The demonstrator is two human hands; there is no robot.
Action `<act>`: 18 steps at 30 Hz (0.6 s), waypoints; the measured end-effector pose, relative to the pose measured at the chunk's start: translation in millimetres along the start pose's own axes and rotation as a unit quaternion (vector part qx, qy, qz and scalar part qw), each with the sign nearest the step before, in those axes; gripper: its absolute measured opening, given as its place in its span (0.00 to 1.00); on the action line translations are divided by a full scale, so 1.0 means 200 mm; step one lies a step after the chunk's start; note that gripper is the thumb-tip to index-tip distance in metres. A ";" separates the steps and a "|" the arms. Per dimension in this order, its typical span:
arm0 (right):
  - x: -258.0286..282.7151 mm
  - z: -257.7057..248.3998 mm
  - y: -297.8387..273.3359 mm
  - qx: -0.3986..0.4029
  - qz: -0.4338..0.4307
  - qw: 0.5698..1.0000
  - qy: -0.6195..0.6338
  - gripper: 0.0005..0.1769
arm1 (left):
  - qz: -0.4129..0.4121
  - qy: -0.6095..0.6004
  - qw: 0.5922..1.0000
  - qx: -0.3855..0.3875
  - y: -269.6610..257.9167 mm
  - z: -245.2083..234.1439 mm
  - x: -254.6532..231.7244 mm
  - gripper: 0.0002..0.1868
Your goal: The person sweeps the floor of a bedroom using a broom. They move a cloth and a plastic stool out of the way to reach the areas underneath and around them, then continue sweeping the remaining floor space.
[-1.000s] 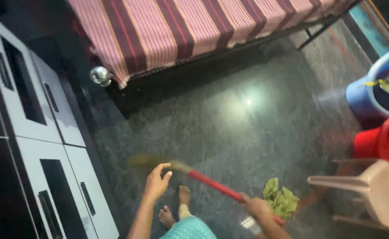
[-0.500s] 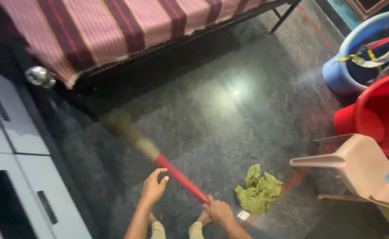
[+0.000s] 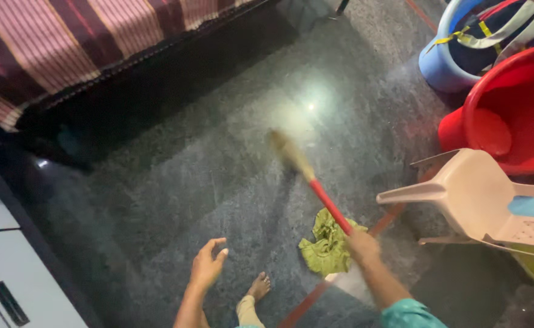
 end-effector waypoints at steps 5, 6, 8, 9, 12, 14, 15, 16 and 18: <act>0.24 0.35 -0.27 -0.072 -0.103 0.983 0.136 0.30 | 0.048 0.017 0.998 0.035 0.05 0.28 -0.14 0.21; 0.24 0.38 -0.35 -0.088 -0.133 0.980 0.117 0.27 | 0.054 0.016 0.998 0.042 0.06 0.32 -0.18 0.21; 0.09 0.47 -0.52 0.070 -0.099 0.992 0.045 0.31 | 0.070 0.016 0.996 0.060 0.09 0.38 -0.26 0.21; 0.05 0.46 -0.52 0.093 -0.112 0.989 0.006 0.30 | 0.034 0.024 0.996 0.081 0.12 0.41 -0.29 0.21; -0.18 0.41 -0.59 0.143 -0.138 0.977 -0.083 0.27 | 0.007 0.034 0.994 0.105 0.13 0.46 -0.32 0.22; -0.45 0.27 -0.59 0.116 -0.098 0.985 -0.086 0.20 | 0.115 0.010 0.992 0.058 0.17 0.46 -0.35 0.21; -0.57 0.18 -0.58 0.092 -0.056 0.991 -0.078 0.17 | 0.099 0.013 0.993 0.069 0.19 0.45 -0.32 0.21; -0.66 0.11 -0.55 0.097 -0.021 0.989 -0.105 0.18 | 0.083 0.017 0.993 0.079 0.20 0.44 -0.30 0.21; -0.79 -0.01 -0.47 0.088 0.046 0.983 -0.153 0.22 | 0.067 0.020 0.993 0.091 0.21 0.46 -0.25 0.21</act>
Point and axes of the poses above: each hand's wrist, its own y-axis towards the middle knuckle, its own z-axis out of the palm, x = y × z, the point moved 4 cm from there along y, towards the middle knuckle, and after that the axes turned 8 degrees about -x, right-handed, at the moved point
